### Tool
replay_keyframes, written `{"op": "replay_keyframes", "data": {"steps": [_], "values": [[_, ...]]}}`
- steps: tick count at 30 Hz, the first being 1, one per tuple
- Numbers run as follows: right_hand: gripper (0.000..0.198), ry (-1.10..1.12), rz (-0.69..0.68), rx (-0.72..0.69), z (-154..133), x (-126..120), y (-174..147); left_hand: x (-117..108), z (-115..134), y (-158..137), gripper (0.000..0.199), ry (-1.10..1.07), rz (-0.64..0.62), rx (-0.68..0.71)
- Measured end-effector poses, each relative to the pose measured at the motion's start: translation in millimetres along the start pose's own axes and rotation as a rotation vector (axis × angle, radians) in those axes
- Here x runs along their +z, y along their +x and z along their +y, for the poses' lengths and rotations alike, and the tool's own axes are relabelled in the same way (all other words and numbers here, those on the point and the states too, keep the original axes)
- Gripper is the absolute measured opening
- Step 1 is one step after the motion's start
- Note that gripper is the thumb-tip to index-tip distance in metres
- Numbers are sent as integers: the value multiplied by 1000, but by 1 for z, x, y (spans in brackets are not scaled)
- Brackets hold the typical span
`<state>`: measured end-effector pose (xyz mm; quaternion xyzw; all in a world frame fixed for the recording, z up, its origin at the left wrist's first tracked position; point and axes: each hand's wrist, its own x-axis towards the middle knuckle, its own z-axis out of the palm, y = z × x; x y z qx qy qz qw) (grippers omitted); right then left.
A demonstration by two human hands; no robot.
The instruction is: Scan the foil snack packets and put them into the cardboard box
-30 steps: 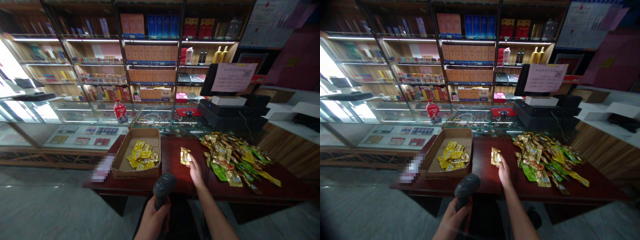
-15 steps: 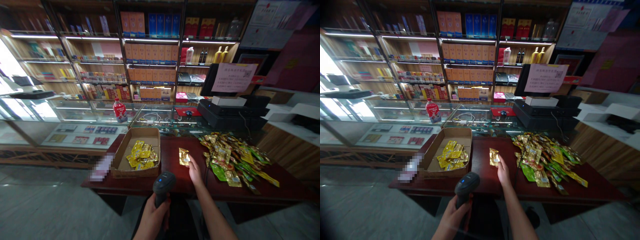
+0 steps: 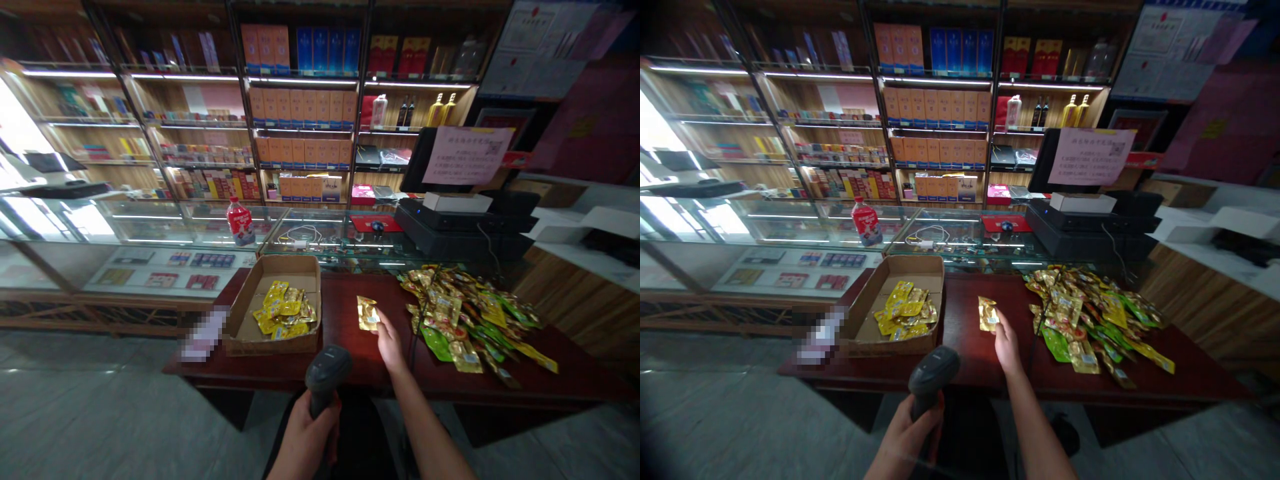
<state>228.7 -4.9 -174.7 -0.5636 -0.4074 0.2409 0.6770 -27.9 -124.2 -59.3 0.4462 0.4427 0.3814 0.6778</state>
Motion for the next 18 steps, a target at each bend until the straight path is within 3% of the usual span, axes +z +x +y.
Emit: {"op": "replay_keyframes", "data": {"steps": [8,18], "values": [[54,-113,-22,3,6,-4,-1,0,-9,3,45,-14,12,-15],[51,-179,31,6,-8,-5,-5,7,6,-6,28,3,15,-56]]}}
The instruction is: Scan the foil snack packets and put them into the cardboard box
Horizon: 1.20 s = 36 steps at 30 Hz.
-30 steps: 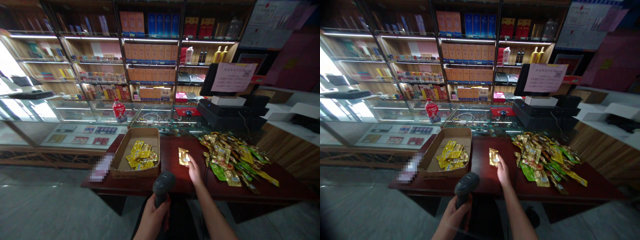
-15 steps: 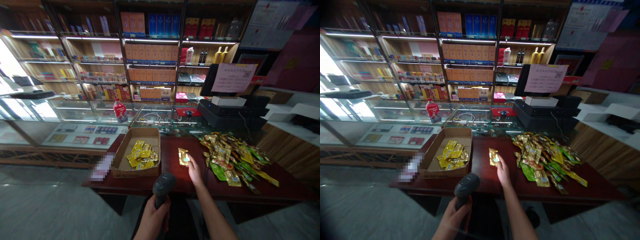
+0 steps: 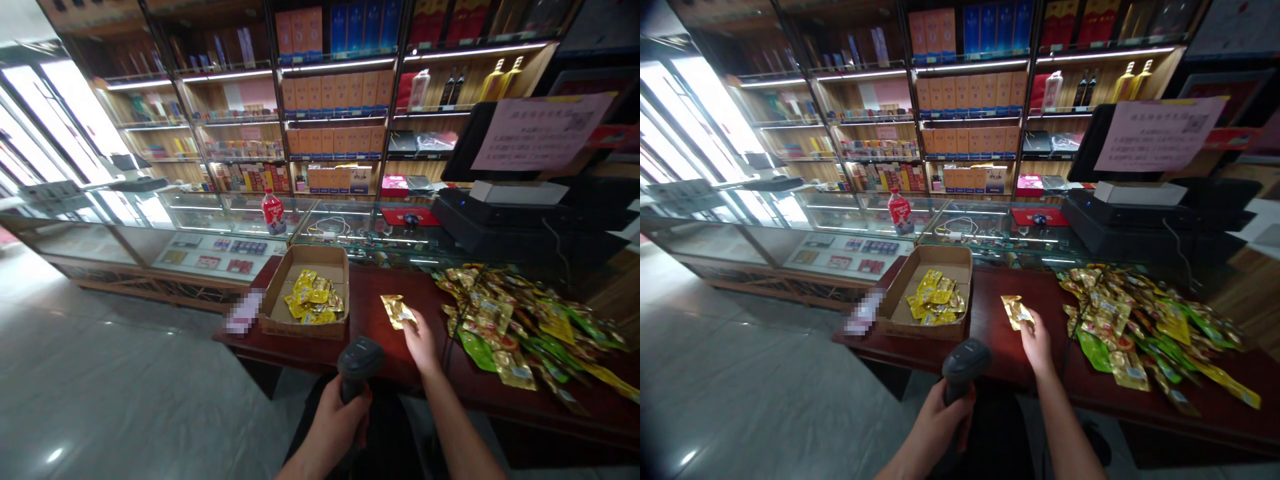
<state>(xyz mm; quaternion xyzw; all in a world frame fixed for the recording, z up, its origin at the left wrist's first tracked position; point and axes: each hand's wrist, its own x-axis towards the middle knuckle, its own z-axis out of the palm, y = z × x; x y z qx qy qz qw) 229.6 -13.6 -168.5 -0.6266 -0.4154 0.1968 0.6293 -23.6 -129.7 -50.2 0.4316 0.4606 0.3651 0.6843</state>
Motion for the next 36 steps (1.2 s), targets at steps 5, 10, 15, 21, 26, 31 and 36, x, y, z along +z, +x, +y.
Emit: {"op": "replay_keyframes", "data": {"steps": [5,10,15,21,26,31,36], "values": [[54,34,102,50,-15,-3,1,0,1,0,28,7,2,-1],[45,39,132,80,-20,-1,5,-1,-3,4,36,16,-1,2],[47,71,131,112,-17,1,6,-2,-3,3,42,37,-3,13],[59,38,114,153,-19,0,2,-1,-4,2,41,58,-9,20],[59,24,118,90,-15,-3,2,0,-4,4,40,62,15,39],[62,47,160,99,-17,-4,1,-1,-3,5,39,57,24,52],[59,130,149,127,-24,0,-1,-1,-2,7,33,84,30,64]]}}
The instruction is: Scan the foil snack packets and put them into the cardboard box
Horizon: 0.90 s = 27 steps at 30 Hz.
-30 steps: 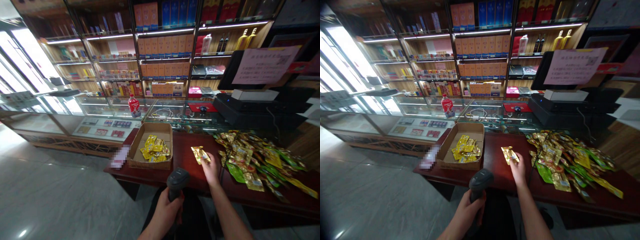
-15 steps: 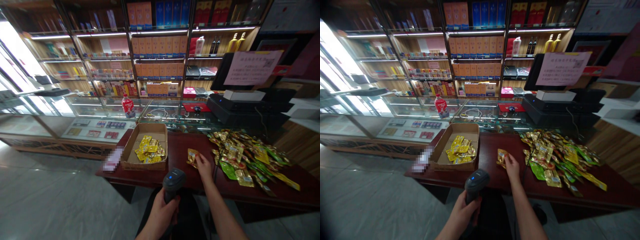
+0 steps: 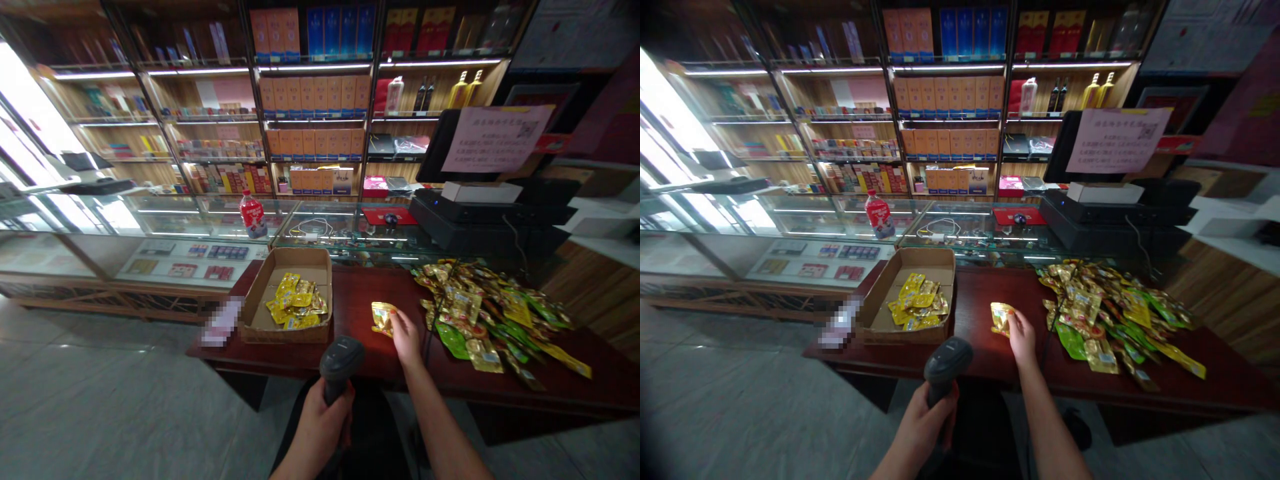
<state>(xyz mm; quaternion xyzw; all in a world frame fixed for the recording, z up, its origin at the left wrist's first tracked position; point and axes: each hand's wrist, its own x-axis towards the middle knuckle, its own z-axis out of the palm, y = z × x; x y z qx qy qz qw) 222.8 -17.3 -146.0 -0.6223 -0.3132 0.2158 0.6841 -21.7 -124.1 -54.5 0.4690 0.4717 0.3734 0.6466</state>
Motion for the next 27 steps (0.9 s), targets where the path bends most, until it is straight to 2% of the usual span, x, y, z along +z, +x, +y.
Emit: {"op": "replay_keyframes", "data": {"steps": [8,14,20,22,27], "values": [[60,12,-25,39,0,2,0,9,0,15,29,-28,-17,14],[57,-20,-102,-18,7,0,3,21,10,28,32,-37,-16,-10],[55,-31,-241,-91,1,-3,-2,31,7,47,30,-72,-48,21],[58,-5,-228,-116,1,-1,-2,32,5,51,30,-75,-45,17],[34,-120,-223,-292,1,3,-1,31,2,52,28,-74,-46,22]]}}
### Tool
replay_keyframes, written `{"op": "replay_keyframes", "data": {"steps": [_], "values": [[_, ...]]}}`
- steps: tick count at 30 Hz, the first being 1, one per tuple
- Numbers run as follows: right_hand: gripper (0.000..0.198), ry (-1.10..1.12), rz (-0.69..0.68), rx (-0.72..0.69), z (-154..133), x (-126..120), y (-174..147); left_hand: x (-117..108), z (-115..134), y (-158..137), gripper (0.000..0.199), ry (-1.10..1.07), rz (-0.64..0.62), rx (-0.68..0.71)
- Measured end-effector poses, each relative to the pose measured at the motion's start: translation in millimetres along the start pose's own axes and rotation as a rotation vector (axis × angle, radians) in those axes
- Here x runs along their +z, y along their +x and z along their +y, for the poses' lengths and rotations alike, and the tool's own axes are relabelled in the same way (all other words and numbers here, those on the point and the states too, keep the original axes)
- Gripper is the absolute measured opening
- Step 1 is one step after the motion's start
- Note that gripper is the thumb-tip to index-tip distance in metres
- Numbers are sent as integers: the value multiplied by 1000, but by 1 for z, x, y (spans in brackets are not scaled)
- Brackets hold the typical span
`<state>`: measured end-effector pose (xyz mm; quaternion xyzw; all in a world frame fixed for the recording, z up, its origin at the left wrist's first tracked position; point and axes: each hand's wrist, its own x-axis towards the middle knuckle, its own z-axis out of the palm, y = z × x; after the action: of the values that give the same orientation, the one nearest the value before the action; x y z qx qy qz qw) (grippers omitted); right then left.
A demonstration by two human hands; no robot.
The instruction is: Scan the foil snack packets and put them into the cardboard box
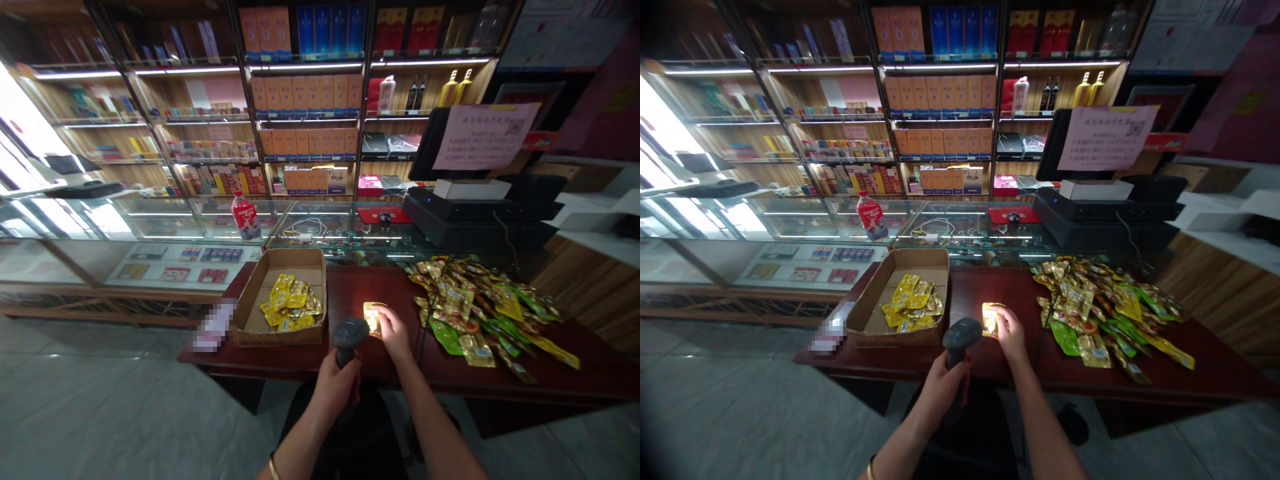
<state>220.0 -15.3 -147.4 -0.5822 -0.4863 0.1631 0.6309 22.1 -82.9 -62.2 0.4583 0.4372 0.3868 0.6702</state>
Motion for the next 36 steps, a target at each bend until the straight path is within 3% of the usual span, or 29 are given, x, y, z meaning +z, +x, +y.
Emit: {"op": "replay_keyframes", "data": {"steps": [11,26,36], "values": [[43,-100,-95,-98,6,0,-3,-9,6,-8,23,66,27,10],[47,-105,-78,-87,11,3,-3,-3,5,-2,19,116,4,38],[53,-62,-83,18,9,3,-1,-2,4,-3,23,134,15,-25]]}}
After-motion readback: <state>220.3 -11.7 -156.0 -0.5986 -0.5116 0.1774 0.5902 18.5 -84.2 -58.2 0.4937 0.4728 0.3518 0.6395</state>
